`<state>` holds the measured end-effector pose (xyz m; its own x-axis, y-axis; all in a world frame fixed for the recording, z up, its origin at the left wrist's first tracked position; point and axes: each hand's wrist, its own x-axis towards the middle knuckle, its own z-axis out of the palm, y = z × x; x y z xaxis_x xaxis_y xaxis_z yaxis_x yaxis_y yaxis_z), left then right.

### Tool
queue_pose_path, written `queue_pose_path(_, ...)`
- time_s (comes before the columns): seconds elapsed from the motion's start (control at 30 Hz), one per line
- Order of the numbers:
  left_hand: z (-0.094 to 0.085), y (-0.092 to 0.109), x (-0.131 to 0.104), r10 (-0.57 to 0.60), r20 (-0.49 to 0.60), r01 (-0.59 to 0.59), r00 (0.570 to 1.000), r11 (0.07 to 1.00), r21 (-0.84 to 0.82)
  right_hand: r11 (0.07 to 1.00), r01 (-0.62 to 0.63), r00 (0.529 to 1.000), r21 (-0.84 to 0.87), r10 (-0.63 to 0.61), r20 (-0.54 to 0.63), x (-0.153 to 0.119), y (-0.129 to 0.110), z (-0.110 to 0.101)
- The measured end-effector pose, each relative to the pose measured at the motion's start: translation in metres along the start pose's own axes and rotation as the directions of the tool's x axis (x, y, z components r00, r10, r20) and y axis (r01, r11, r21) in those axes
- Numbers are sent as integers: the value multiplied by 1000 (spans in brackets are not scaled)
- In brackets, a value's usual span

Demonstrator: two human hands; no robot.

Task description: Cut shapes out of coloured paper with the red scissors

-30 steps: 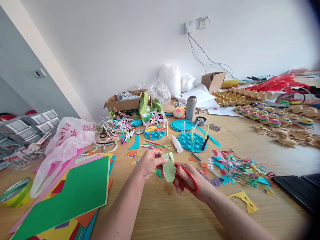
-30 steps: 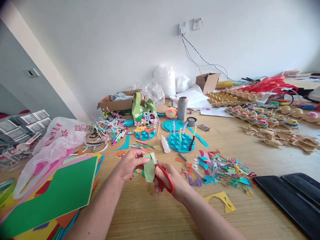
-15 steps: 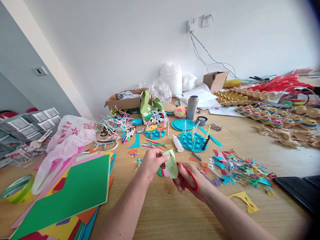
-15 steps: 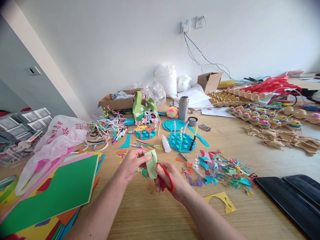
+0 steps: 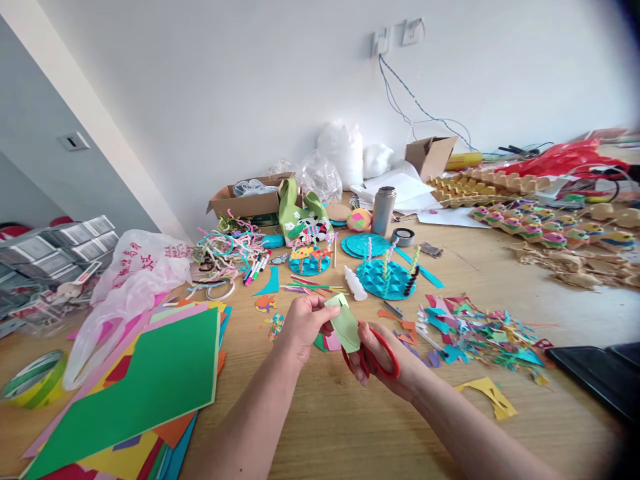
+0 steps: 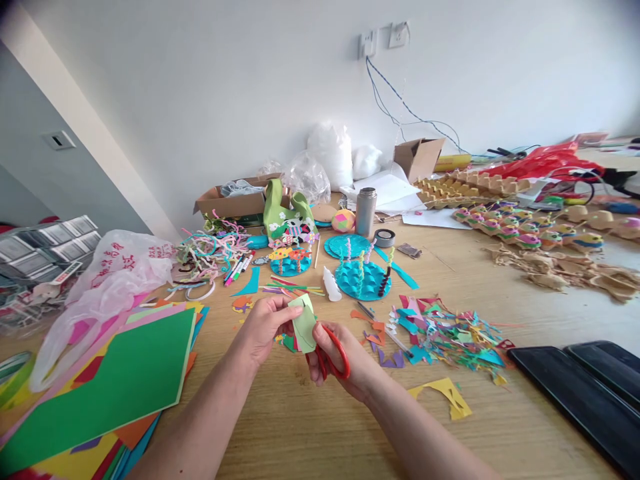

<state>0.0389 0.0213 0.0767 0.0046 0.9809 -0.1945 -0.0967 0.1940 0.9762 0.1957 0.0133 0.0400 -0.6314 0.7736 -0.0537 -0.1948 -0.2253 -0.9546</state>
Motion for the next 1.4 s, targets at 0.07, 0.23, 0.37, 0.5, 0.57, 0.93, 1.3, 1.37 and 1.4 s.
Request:
queue_pose_path(0.07, 2, 0, -1, 1, -14, -1, 1000, 1000, 5, 1000, 6, 1000, -9, -6, -6, 0, -1, 0)
queue_pose_path(0.23, 5, 1, -3, 19, -47, -18, 999, 1000, 21, 1000, 3, 1000, -26, -3, -24, 0, -3, 1)
queue_pose_path(0.37, 7, 2, -4, 23, -52, -21, 998, 999, 28, 999, 16, 999, -50, -18, -29, -1, -5, 1)
queue_pose_path(0.5, 8, 3, -5, 34, -65, -31, 997, 999, 43, 998, 22, 999, -53, -24, -34, -2, -6, 1)
queue_pose_path(0.57, 8, 4, -5, 41, -61, -38, 997, 998, 48, 998, 21, 999, -57, -23, -38, -2, -6, 1)
queue_pose_path(0.93, 9, 5, -7, 35, -49, -33, 998, 998, 47, 998, 34, 998, -61, -37, -51, -2, -4, 0)
queue_pose_path(1.3, 9, 5, -7, 47, -42, -45, 998, 998, 51, 997, 36, 998, -69, -40, -54, -3, -7, 1)
queue_pose_path(1.37, 9, 5, -6, 49, -40, -47, 998, 998, 48, 997, 34, 998, -74, -39, -55, -3, -8, 1)
queue_pose_path(1.4, 9, 4, -6, 49, -38, -47, 998, 998, 48, 997, 32, 998, -75, -37, -55, -3, -8, 1)
